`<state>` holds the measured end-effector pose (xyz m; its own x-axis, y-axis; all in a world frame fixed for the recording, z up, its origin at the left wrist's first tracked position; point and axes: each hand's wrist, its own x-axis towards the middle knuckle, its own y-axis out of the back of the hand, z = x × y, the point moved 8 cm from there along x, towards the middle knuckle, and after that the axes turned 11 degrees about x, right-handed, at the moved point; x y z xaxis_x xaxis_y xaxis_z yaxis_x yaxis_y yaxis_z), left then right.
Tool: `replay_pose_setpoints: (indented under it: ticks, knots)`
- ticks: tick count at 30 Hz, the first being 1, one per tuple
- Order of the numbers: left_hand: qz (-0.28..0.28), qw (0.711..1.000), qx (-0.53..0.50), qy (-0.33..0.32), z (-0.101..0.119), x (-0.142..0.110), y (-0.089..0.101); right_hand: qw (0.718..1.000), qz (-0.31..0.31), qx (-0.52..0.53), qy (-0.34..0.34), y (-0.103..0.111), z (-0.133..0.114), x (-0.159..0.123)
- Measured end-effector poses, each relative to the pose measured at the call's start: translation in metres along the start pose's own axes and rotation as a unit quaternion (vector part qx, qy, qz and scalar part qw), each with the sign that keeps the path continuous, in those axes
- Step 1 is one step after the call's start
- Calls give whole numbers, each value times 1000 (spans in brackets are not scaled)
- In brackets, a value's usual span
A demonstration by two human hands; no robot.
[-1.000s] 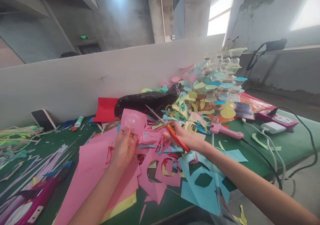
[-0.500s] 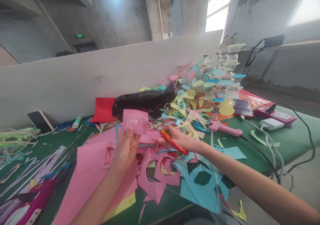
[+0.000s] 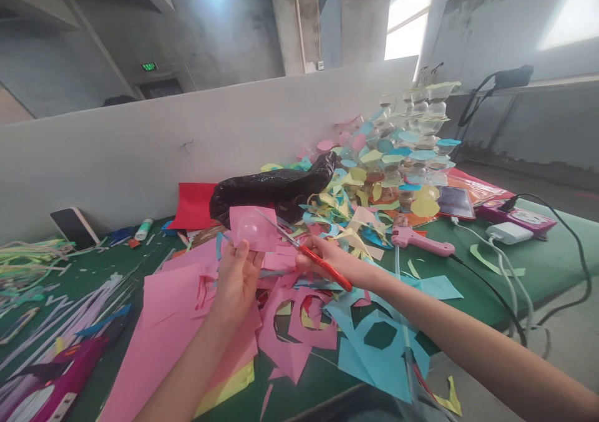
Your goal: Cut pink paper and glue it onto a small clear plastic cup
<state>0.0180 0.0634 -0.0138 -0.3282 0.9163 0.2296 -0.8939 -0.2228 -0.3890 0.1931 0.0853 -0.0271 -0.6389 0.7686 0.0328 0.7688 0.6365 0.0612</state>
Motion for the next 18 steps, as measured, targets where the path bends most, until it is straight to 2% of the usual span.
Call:
replay_pose_setpoints:
  ticks: [5, 12, 18]
  knots:
    - [-23, 1000, 6, 3, -3, -1, -2, 999, -8, -47, 21, 0, -5, -3]
    - [-25, 1000, 0, 7, -5, 1, 2, 1000, 0, -2, 15, -1, 2, 2]
    - [-31, 999, -1, 15, -5, 0, -3, 999, 4, -40, 29, 0, 6, 3]
